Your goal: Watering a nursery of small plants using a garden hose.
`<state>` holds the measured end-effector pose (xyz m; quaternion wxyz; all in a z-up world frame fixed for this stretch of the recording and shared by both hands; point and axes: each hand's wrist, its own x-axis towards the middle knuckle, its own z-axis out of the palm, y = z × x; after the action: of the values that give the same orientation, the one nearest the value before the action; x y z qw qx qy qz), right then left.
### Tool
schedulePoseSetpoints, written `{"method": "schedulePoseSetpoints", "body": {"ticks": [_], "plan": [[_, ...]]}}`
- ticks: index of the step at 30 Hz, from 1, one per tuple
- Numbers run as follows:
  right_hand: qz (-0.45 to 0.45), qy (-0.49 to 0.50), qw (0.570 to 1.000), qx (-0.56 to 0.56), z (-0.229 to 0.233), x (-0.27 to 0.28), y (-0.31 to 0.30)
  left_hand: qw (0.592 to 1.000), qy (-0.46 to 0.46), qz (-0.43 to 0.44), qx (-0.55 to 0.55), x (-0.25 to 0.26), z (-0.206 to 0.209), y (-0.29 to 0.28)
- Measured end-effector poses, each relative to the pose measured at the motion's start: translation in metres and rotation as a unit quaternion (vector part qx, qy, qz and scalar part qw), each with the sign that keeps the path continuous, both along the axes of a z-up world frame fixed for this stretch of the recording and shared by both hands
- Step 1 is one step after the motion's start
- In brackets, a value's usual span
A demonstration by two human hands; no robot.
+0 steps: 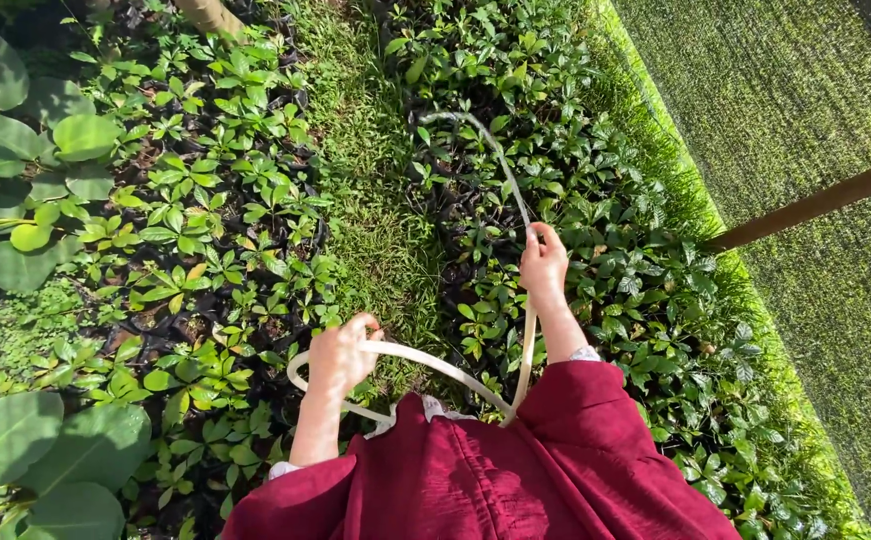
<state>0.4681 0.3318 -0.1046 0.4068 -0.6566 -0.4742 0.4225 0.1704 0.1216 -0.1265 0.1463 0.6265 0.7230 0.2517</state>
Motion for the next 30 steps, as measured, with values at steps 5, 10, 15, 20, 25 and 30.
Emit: {"method": "schedulePoseSetpoints", "body": {"ticks": [5,10,15,20,25,30], "plan": [[0.005,-0.015,1.0,-0.022,0.001,-0.001,-0.005,1.0,-0.001,0.003,0.01,0.0,0.006,-0.003],[0.029,-0.15,0.988,0.005,-0.068,0.018,0.01,0.992,0.015,0.001,-0.129,0.005,0.008,-0.004],[0.032,-0.144,0.979,-0.137,-0.054,0.006,-0.002,0.994,0.008,0.007,-0.111,0.004,0.011,-0.007],[0.034,-0.155,0.978,-0.139,-0.05,-0.004,-0.006,0.996,-0.022,0.005,-0.091,0.0,0.008,-0.012],[-0.014,-0.139,0.984,-0.113,-0.046,-0.007,-0.007,1.0,-0.024,-0.005,-0.013,-0.002,0.008,-0.018],[0.008,-0.184,0.971,-0.153,-0.067,0.003,-0.001,0.999,-0.021,-0.001,-0.023,-0.001,0.013,-0.018]]}}
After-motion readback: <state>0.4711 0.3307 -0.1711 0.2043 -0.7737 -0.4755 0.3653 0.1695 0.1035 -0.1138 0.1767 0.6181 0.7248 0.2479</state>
